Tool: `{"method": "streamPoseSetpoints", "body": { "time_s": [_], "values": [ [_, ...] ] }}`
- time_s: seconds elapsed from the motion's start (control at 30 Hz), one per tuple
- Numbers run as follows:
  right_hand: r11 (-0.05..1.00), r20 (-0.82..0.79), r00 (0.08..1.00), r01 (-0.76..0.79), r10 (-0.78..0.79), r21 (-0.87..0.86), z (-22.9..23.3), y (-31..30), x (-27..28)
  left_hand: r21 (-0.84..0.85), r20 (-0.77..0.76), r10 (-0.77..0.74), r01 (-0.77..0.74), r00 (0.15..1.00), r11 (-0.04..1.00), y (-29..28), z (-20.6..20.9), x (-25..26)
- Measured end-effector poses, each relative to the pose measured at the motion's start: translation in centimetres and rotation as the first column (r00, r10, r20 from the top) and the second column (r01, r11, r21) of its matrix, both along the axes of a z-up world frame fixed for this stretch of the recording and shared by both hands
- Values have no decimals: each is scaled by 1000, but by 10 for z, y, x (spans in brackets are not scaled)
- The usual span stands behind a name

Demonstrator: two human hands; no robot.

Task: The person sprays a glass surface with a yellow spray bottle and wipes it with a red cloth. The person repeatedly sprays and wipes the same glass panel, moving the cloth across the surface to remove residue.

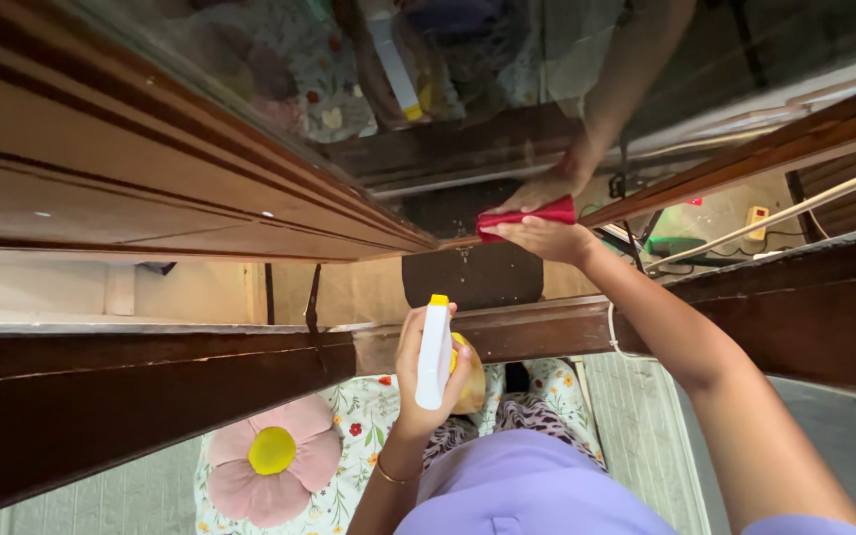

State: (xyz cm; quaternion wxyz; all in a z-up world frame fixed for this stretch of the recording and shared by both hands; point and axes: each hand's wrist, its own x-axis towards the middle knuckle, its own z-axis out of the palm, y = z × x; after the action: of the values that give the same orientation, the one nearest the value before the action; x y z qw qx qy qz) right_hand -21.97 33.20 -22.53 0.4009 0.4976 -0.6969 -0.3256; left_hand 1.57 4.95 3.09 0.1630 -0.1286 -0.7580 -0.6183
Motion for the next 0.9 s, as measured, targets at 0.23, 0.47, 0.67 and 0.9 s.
{"method": "streamPoseSetpoints", "body": {
  "time_s": [0.23, 0.47, 0.67, 0.9],
  "values": [
    [910, -78, 997, -19, -14, -414, 117, -7, 18, 80, 127, -55, 45, 990, 996, 7, 3, 0],
    [615, -176, 977, -67, -118, -786, 292, 17, 16, 67, 83, -96, 91, 992, 994, 17, 8, 0],
    [519, -165, 973, -59, -160, -853, 328, 21, 24, 92, 95, -131, 123, 987, 988, 19, 15, 1],
    [784, -66, 984, 91, -166, -614, 179, 27, 21, 70, 84, -116, 111, 990, 991, 17, 12, -4]
  ]
}}
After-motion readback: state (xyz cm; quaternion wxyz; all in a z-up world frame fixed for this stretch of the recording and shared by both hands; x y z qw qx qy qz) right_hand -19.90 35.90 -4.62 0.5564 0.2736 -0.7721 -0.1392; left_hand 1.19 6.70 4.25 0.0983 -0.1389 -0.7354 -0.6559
